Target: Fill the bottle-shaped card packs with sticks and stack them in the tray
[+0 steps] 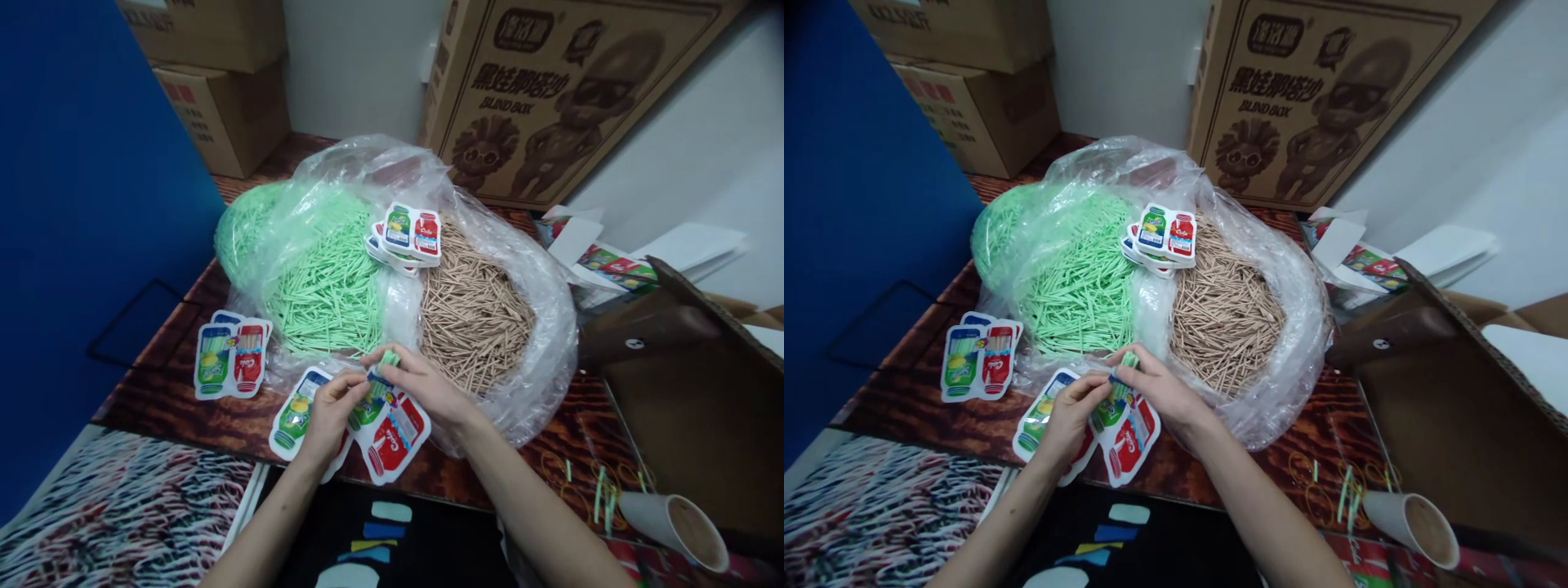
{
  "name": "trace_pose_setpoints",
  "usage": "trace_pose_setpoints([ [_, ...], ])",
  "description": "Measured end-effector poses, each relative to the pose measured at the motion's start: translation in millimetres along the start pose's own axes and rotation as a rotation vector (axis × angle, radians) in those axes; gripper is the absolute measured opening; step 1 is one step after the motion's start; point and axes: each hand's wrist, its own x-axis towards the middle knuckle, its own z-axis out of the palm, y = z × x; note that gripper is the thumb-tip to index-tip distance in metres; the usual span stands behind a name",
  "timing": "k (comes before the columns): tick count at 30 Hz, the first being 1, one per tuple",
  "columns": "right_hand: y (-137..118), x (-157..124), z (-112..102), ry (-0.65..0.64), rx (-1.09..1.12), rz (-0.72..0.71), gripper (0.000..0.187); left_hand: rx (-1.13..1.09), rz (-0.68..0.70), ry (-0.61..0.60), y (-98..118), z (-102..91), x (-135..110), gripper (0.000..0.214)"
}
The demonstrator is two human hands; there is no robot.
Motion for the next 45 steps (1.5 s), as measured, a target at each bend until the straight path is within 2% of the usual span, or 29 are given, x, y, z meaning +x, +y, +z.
trace_pose_setpoints([
  [2,-5.7,-7.3,-2.0,0.011,-0.205,-0.042,0.038,0.002,0.034,0.007,0.7,1.5,2.3,0.012],
  [4,-9.3,-15.2,-4.3,0.076,-0.396,-0.09,0.048,0.001,0.056,0.016,2.1,3.1,5.0,0.013],
  [8,-9.4,-26.6,-4.3,0.198,-0.736,-0.242,0.034,-0.037,0.074,0.02,4.2,7.7,8.8,0.011],
  [11,-6.7,-29.1,-1.5,0.173,-0.885,-0.31,0.027,-0.075,0.039,0.007,4.8,11.6,8.4,0.011],
  [17,-3.2,-28.8,-4.1,0.115,-0.898,-0.314,0.031,-0.07,-0.052,-0.1,12.7,6.2,7.0,0.018],
  [20,-4.0,-29.4,-4.5,0.077,-0.886,-0.331,0.027,0.028,-0.133,-0.271,23.7,-2.8,9.6,0.025],
  [23,-5.0,-31.3,-1.4,0.152,-0.801,-0.363,0.027,0.179,-0.173,-0.474,32.3,-7.6,13.5,0.026],
  [25,-2.4,-33.3,0.2,0.206,-0.765,-0.345,0.03,0.241,-0.168,-0.522,32.8,-7.4,15.8,0.018],
  [27,4.4,-36.0,-0.5,0.268,-0.78,-0.298,0.024,0.253,-0.156,-0.498,29.8,-5.7,17.0,0.017],
  [29,14.2,-39.2,-3.6,0.326,-0.835,-0.267,0.007,0.272,-0.137,-0.455,25.6,-3.7,16.7,0.018],
  [33,33.5,-43.2,-9.9,0.43,-0.946,-0.313,0.028,0.282,-0.129,-0.399,20.1,3.6,9.7,0.017],
  [36,41.8,-42.6,-8.3,0.549,-0.992,-0.413,0.035,0.239,-0.152,-0.375,17.7,13.7,2.0,0.015],
  [39,44.8,-41.7,-2.6,0.613,-1.041,-0.495,0.039,0.26,-0.11,-0.306,15.1,23.0,-2.3,0.013],
  [42,44.2,-42.1,-5.8,0.574,-0.949,-0.501,0.04,0.3,-0.074,-0.275,15.4,26.2,-2.9,0.015],
  [45,41.4,-40.4,-29.0,0.468,-0.78,-0.407,0.037,0.302,-0.108,-0.22,18.6,23.3,-3.2,0.018],
])
